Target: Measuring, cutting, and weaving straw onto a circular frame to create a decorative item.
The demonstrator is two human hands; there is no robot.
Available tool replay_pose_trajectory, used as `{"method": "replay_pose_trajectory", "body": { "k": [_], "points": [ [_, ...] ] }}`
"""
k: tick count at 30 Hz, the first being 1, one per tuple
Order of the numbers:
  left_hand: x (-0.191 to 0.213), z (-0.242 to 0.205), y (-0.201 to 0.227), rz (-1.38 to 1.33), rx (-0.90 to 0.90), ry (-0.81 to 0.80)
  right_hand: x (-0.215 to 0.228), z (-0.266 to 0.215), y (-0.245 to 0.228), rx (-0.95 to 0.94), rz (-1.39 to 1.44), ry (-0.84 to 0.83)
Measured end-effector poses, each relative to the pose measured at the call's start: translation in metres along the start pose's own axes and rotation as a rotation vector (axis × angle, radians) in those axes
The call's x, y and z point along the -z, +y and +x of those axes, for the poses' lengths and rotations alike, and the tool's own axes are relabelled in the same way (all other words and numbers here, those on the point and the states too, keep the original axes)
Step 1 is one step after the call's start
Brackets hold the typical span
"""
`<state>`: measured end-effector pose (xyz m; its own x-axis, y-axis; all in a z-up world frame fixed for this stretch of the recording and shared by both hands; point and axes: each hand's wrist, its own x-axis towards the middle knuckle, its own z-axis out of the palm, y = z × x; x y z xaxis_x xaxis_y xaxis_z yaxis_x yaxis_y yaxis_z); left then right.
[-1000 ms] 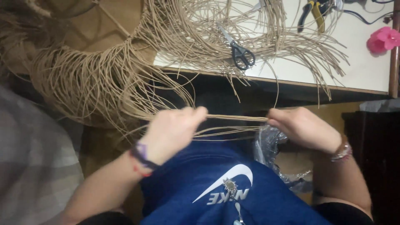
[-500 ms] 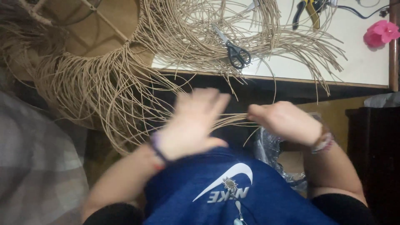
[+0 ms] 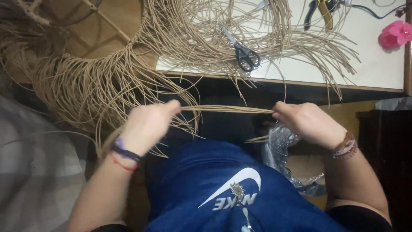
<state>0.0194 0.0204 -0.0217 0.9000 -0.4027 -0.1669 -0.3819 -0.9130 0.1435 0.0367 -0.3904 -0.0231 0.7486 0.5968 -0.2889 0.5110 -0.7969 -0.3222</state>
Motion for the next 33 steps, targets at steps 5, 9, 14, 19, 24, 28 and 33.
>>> {"method": "replay_pose_trajectory", "body": {
  "k": [5, 9, 14, 19, 24, 28, 33],
  "points": [
    [-0.01, 0.001, 0.005, 0.052, 0.008, -0.003, -0.014, 0.013, -0.018, 0.07, -0.02, 0.001],
    [-0.001, 0.02, 0.084, -0.269, -0.333, 0.168, -0.028, 0.036, -0.048, 0.187, 0.092, 0.004],
    [-0.014, 0.022, 0.101, -0.322, -0.313, 0.096, -0.017, 0.04, -0.059, 0.29, -0.04, 0.063],
    [-0.007, 0.006, 0.04, -0.23, -0.206, 0.074, -0.018, 0.022, -0.018, 0.239, -0.123, 0.11],
    [-0.035, -0.004, -0.009, -0.003, 0.026, -0.073, -0.028, 0.018, -0.014, 0.11, -0.113, 0.034],
    [-0.025, 0.013, 0.045, 0.153, -0.264, 0.052, -0.036, 0.035, -0.041, 0.158, -0.124, 0.048],
    [-0.034, 0.021, 0.107, -0.39, -0.247, 0.016, -0.037, 0.05, -0.061, 0.342, -0.088, 0.104]
  ]
}}
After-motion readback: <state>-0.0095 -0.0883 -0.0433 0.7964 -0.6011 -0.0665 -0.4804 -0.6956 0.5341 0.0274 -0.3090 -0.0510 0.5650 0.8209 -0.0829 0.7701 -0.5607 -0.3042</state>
